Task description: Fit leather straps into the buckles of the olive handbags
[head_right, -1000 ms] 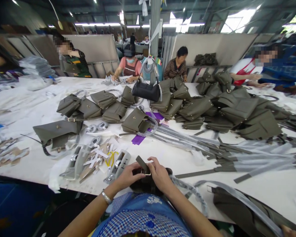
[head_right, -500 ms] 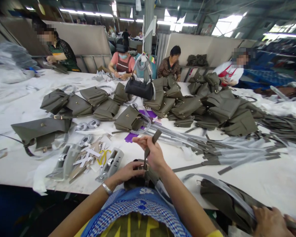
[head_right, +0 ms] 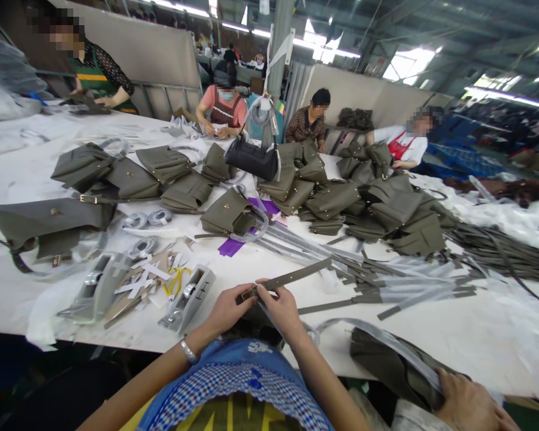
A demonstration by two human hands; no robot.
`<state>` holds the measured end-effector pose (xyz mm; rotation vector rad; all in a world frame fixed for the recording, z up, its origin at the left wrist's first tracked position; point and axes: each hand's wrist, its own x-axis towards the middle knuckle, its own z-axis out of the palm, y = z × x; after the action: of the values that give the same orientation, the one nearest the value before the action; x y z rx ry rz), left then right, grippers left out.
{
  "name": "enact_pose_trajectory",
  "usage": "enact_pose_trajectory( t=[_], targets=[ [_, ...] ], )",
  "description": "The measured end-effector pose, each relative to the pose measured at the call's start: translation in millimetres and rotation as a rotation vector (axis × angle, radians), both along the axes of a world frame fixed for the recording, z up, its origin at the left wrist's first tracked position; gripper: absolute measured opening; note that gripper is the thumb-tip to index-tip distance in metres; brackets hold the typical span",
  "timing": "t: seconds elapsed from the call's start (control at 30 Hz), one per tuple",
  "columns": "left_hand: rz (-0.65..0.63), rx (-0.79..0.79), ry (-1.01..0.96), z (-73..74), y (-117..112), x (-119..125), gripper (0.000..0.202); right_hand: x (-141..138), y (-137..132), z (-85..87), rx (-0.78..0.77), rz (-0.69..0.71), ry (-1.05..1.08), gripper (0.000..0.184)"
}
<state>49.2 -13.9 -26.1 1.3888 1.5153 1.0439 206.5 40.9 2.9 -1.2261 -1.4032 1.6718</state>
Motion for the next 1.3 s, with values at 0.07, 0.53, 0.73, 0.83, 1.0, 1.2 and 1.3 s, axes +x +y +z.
enact_pose_trajectory(
  t=[0.07, 0.53, 0.73, 0.83, 1.0, 1.2, 1.3],
  targets=[
    [-0.004, 0.009, 0.036, 0.3, -3, 3, 0.03, 2, -3, -9.2, 0.012, -0.008, -0.061, 0.035],
    [-0.113, -0.081, 0.159, 0.0, -6, 4, 0.031, 16, -19, -26.3, -0.037, -0.223, 0.173, 0.027],
    [-0.149, -0.033, 0.035, 1.1, -4, 9, 0.036, 21, -18, -33.0, -0.351, -0.39, 0.48, 0.017],
    [-0.232, -0.021, -0.102, 1.4, -4, 6, 0.037, 24, -16, -42.0, -0.486, -0.457, 0.542, 0.01],
    [-0.285, -0.109, -0.221, 3.1, -8, 3, 0.043, 25, -16, -43.7, -0.492, -0.401, 0.526, 0.013],
    [-0.243, -0.099, -0.17, 1.8, -8, 4, 0.041, 22, -18, -31.3, -0.328, -0.364, 0.459, 0.023],
    [-0.248, -0.107, -0.162, 1.9, -7, 3, 0.041, 21, -20, -26.3, -0.26, -0.366, 0.427, 0.026]
  ],
)
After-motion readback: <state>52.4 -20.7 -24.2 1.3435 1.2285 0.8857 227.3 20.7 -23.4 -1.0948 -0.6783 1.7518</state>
